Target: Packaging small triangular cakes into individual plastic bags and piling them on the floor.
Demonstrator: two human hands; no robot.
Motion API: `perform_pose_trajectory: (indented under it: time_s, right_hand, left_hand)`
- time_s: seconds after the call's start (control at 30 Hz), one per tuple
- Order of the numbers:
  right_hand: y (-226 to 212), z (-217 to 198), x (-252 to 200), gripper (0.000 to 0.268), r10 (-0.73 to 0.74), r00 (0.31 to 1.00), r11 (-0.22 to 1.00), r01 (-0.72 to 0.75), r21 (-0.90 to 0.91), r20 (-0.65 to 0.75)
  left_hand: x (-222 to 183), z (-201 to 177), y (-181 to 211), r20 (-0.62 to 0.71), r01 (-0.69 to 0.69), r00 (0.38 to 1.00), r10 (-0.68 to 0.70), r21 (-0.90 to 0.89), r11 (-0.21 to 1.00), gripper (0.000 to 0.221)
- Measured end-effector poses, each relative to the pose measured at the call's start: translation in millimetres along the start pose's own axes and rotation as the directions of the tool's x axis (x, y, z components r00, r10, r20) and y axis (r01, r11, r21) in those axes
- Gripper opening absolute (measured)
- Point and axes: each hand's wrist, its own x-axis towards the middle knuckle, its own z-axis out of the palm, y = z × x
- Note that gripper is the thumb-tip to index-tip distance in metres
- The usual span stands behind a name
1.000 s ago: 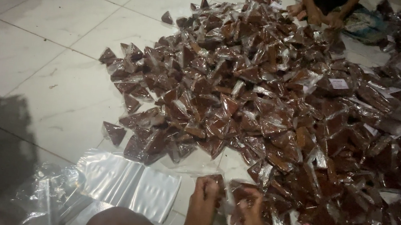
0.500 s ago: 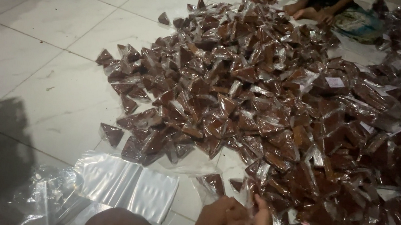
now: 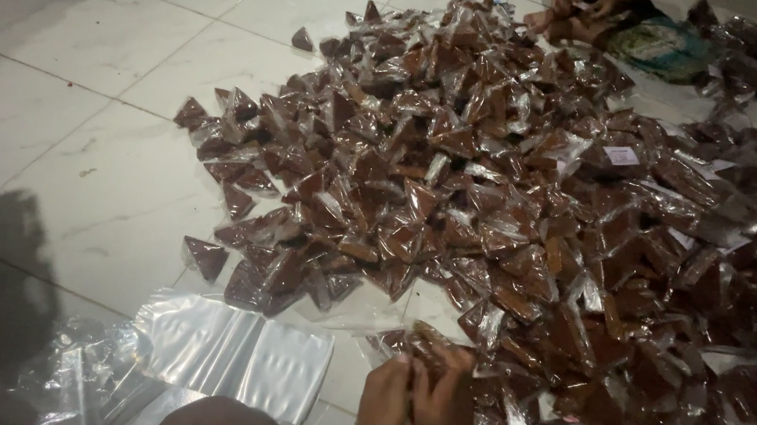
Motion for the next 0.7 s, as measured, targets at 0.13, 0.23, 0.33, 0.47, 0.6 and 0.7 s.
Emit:
perform_pose_trajectory:
  time_s: [0.13, 0.23, 0.33, 0.47, 0.6, 0.7]
  right_hand:
    - [-18, 5, 1, 0.058, -0.338, 0.937, 0.866, 0.345, -0.361, 0.085]
    - [-20, 4, -12, 0.055, -0.452, 0.86, 0.845, 0.498, -0.197, 0.237]
    - [-38, -6, -17, 0.041, -0.405, 0.908, 0.914, 0.399, 0.074, 0.108]
    - [-47, -23, 2, 0.064, 0.31, 0.942, 0.834, -0.334, 0.439, 0.127]
    - [-84, -50, -8, 0.06, 0.39, 0.762, 0.562, -0.642, 0.522, 0.517]
    - [-60, -43, -11, 0.058, 0.465, 0.742, 0.281, -0.641, 0.715, 0.482]
  left_hand:
    - [9, -15, 16, 0.051, 0.215, 0.977, -0.209, -0.306, 0.928, 0.051]
    - [11, -22, 13, -0.07, 0.162, 0.978, -0.195, -0.327, 0.931, 0.048]
    - [12, -22, 25, -0.184, 0.174, 0.951, -0.249, -0.348, 0.921, 0.044]
    - [18, -15, 24, -0.196, 0.077, 0.964, -0.18, -0.44, 0.895, 0.036]
    - [8, -8, 21, -0.154, -0.095, 0.985, 0.074, -0.133, 0.987, 0.038]
    - [4, -1, 9, -0.114, -0.206, 0.975, 0.191, -0.145, 0.968, 0.034]
